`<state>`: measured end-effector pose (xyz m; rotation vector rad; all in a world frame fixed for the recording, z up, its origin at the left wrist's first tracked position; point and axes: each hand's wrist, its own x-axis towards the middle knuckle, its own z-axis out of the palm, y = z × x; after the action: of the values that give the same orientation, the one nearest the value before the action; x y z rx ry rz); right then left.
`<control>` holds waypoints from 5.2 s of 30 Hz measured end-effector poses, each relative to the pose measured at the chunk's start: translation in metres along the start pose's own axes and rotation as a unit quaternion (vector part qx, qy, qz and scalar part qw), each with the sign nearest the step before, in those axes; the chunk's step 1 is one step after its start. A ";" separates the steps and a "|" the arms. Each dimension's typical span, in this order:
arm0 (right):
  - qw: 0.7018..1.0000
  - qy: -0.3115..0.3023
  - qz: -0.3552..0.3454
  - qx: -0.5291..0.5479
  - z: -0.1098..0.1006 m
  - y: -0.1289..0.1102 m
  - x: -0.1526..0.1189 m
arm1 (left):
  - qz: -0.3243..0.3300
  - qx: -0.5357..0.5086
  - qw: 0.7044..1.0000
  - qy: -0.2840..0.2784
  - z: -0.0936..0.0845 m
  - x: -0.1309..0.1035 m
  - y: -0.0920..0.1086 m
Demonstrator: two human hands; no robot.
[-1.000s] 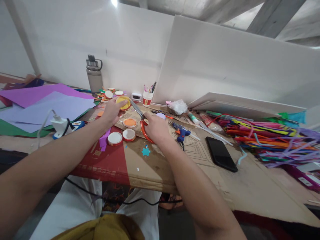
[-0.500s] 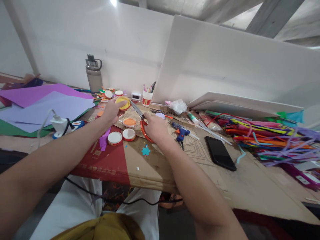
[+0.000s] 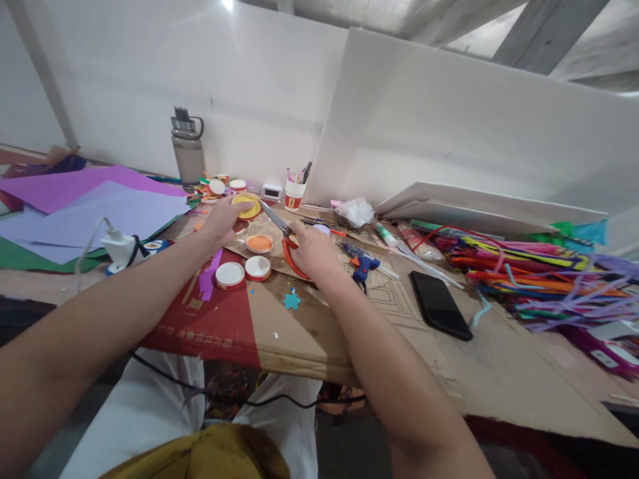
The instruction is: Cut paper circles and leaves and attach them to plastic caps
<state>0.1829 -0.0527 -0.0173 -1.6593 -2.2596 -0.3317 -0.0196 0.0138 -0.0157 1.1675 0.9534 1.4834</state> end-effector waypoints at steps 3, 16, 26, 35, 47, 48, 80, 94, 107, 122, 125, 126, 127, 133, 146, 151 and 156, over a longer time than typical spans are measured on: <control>1.000 0.000 0.000 -0.019 0.001 0.000 0.000 | -0.006 0.001 1.000 -0.009 0.000 0.000 0.000; 0.998 -0.029 0.000 -0.060 0.001 -0.005 0.005 | -0.014 0.021 1.000 0.008 -0.001 0.002 0.000; 0.999 -0.025 -0.006 -0.045 0.003 -0.001 0.005 | -0.061 -0.010 0.998 0.006 -0.007 0.009 0.002; 0.999 -0.014 -0.010 -0.027 0.009 0.003 0.006 | -0.036 0.038 0.999 0.002 -0.005 0.007 0.003; 0.997 -0.011 -0.014 -0.071 0.004 0.001 0.004 | -0.056 0.020 0.998 0.006 -0.004 0.007 0.002; 0.997 -0.015 -0.013 -0.072 0.004 0.001 0.004 | -0.056 0.021 0.998 0.004 -0.005 0.008 0.001; 0.963 0.062 0.002 0.263 0.021 0.015 0.011 | -0.032 -0.078 0.994 -0.075 -0.008 0.005 0.004; 0.998 0.038 -0.001 0.045 0.006 0.008 0.002 | 0.000 -0.032 0.995 -0.097 -0.008 0.004 0.004; 1.000 0.009 0.012 0.025 0.002 0.005 0.001 | -0.002 -0.025 0.995 -0.100 -0.005 0.001 0.006; 1.000 0.016 0.010 -0.004 0.000 0.003 0.002 | -0.038 -0.085 0.987 -0.132 -0.006 0.003 -0.002; 1.000 0.006 0.013 -0.004 0.000 0.002 0.002 | -0.043 -0.087 0.987 -0.129 -0.005 0.003 -0.002; 1.000 0.004 0.014 -0.004 -0.001 0.002 0.002 | -0.044 -0.084 0.987 -0.126 -0.005 0.003 -0.002; 1.000 0.002 0.014 -0.004 -0.001 0.002 0.002 | -0.045 -0.082 0.988 -0.123 -0.005 0.003 -0.002; 1.000 0.010 0.011 -0.009 0.001 0.002 0.003 | -0.044 -0.088 0.987 -0.126 -0.004 0.003 -0.003; 0.999 0.022 0.016 -0.018 0.000 0.002 0.001 | -0.043 -0.075 0.989 -0.120 -0.004 0.003 0.000; 0.999 0.021 0.031 -0.022 0.000 -0.001 0.001 | -0.036 -0.072 0.989 -0.127 -0.005 0.003 -0.001; 0.999 0.010 0.036 -0.021 0.003 -0.002 0.000 | -0.044 -0.074 0.988 -0.125 -0.004 0.001 0.000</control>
<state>0.1805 -0.0519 -0.0195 -1.7458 -2.1865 -0.3803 -0.0234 0.0151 -0.0165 1.1564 0.7027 1.2799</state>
